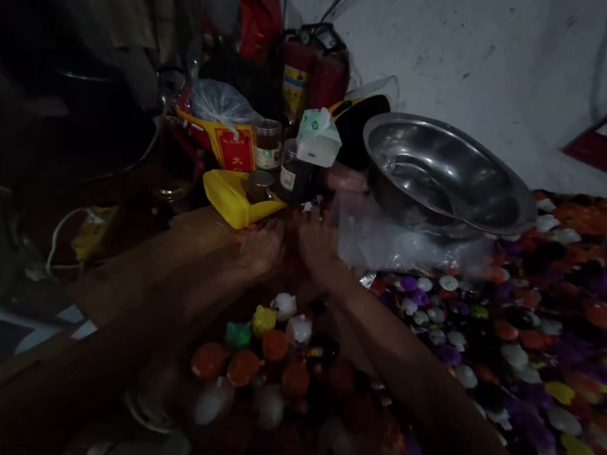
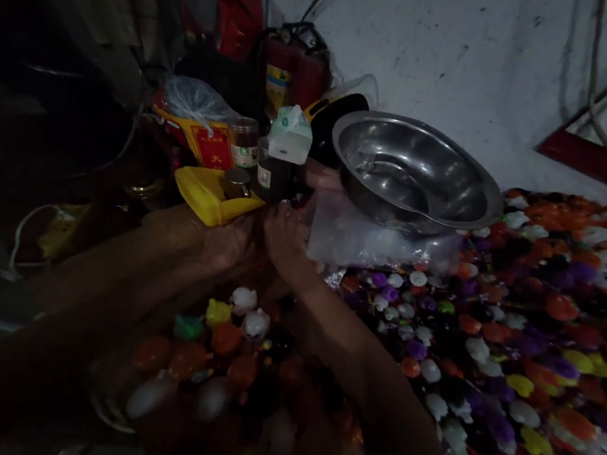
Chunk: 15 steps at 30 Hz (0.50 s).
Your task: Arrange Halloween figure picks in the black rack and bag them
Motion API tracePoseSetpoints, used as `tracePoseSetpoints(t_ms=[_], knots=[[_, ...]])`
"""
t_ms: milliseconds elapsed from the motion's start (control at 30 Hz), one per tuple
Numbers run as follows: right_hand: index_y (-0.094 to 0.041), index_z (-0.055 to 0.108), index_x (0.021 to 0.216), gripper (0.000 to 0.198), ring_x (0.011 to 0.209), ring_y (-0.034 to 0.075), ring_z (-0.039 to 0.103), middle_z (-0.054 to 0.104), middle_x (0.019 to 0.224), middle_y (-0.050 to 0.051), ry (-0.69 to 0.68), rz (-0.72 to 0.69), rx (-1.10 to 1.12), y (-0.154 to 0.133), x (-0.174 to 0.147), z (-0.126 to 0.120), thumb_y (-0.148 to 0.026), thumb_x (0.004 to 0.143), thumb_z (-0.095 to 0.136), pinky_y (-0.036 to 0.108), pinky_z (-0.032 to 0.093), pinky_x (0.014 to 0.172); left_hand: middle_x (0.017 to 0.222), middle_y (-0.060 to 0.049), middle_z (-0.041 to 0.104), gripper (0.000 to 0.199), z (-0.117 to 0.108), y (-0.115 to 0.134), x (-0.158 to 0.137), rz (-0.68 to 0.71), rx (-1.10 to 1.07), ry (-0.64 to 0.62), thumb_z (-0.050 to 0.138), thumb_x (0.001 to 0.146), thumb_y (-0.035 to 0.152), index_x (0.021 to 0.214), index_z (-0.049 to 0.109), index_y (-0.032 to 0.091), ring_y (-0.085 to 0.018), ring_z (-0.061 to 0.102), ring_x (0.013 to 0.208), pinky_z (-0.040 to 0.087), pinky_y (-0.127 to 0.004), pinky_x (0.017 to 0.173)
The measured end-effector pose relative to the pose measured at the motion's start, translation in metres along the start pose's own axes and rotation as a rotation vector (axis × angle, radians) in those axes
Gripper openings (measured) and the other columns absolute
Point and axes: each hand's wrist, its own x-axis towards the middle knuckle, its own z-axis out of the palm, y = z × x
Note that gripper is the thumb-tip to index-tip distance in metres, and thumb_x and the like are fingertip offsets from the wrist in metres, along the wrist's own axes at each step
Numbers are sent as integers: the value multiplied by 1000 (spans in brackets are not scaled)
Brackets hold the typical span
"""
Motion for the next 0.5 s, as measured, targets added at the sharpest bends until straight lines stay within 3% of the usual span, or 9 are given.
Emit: tracePoseSetpoints(t_ms=[100, 233, 333, 433, 500], knots=[[-7, 61, 141, 49, 128, 38, 59, 61, 140, 27, 0, 79, -73, 18, 7, 14, -4, 98, 37, 50, 54, 97, 137, -15, 63, 39, 0, 5, 24, 8, -5, -35, 57, 101, 28, 137, 57, 14, -28, 60, 130, 51, -45, 110], [-7, 61, 142, 50, 127, 39, 58, 60, 142, 27, -33, 88, -170, 34, -2, 16, -7, 98, 39, 58, 45, 104, 132, -22, 68, 48, 10, 17, 64, -46, -14, -122, 62, 95, 36, 136, 60, 12, -36, 61, 131, 53, -44, 104], [-5, 70, 131, 42, 131, 39, 53, 59, 142, 27, -222, 122, -264, 34, -1, 8, -8, 94, 48, 57, 41, 109, 129, -22, 70, 49, 21, 24, 84, -67, -9, -173, 72, 88, 45, 124, 68, 13, -41, 60, 131, 51, -48, 105], [-10, 75, 123, 38, 135, 41, 51, 61, 142, 24, -457, 87, -243, 35, 8, -5, -22, 88, 68, 57, 40, 112, 130, -21, 70, 51, 27, 23, 93, -86, -13, -199, 76, 85, 49, 122, 70, 14, -40, 59, 133, 50, -50, 108], [-14, 76, 121, 41, 128, 40, 59, 68, 133, 22, -468, 87, -146, 38, 18, -12, -32, 84, 74, 56, 44, 110, 131, -18, 70, 52, 27, 20, 94, -98, -28, -221, 75, 86, 51, 124, 69, 16, -37, 61, 131, 51, -51, 107]])
